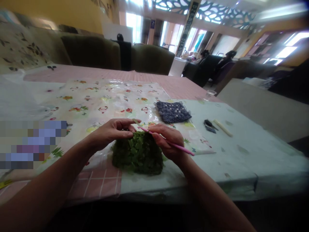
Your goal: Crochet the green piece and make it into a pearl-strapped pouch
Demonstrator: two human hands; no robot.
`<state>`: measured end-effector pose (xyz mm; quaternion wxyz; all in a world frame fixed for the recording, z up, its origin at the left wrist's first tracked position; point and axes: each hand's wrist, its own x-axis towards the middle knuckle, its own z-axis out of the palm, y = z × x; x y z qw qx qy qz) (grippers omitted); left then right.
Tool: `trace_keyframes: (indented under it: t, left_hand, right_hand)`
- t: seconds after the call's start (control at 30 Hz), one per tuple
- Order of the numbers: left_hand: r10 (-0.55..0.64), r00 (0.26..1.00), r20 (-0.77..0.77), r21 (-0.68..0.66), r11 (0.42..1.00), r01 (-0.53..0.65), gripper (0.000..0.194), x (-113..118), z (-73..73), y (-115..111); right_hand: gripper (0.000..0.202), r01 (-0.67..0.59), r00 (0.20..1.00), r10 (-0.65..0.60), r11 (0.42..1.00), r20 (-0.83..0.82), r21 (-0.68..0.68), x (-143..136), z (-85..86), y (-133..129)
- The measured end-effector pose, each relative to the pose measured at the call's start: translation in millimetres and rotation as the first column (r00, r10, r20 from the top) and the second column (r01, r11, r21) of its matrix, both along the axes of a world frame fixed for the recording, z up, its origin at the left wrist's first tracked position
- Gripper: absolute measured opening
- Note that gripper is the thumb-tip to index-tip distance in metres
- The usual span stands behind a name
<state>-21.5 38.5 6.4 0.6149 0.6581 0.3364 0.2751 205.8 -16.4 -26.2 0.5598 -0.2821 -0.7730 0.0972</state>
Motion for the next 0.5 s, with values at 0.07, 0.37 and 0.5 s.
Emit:
trace_keyframes:
  t: [0.07, 0.37, 0.5]
  left_hand:
    - [0.048, 0.998, 0.032, -0.011, 0.999, -0.048, 0.051, 0, 1.8, -1]
    - [0.093, 0.995, 0.031, 0.121, 0.988, -0.097, 0.056, 0, 2.3, -3]
    - [0.169, 0.985, -0.022, 0.31, 0.938, -0.154, 0.055, 4, 2.7, -8]
  right_hand:
    - [0.017, -0.066, 0.997, 0.068, 0.996, 0.035, -0.057, 4, 3.0, 1]
    - [0.018, -0.131, 0.968, 0.146, 0.988, 0.205, -0.084, 12, 8.9, 6]
    - [0.02, -0.108, 0.969, 0.125, 0.99, 0.213, -0.091, 9, 4.9, 7]
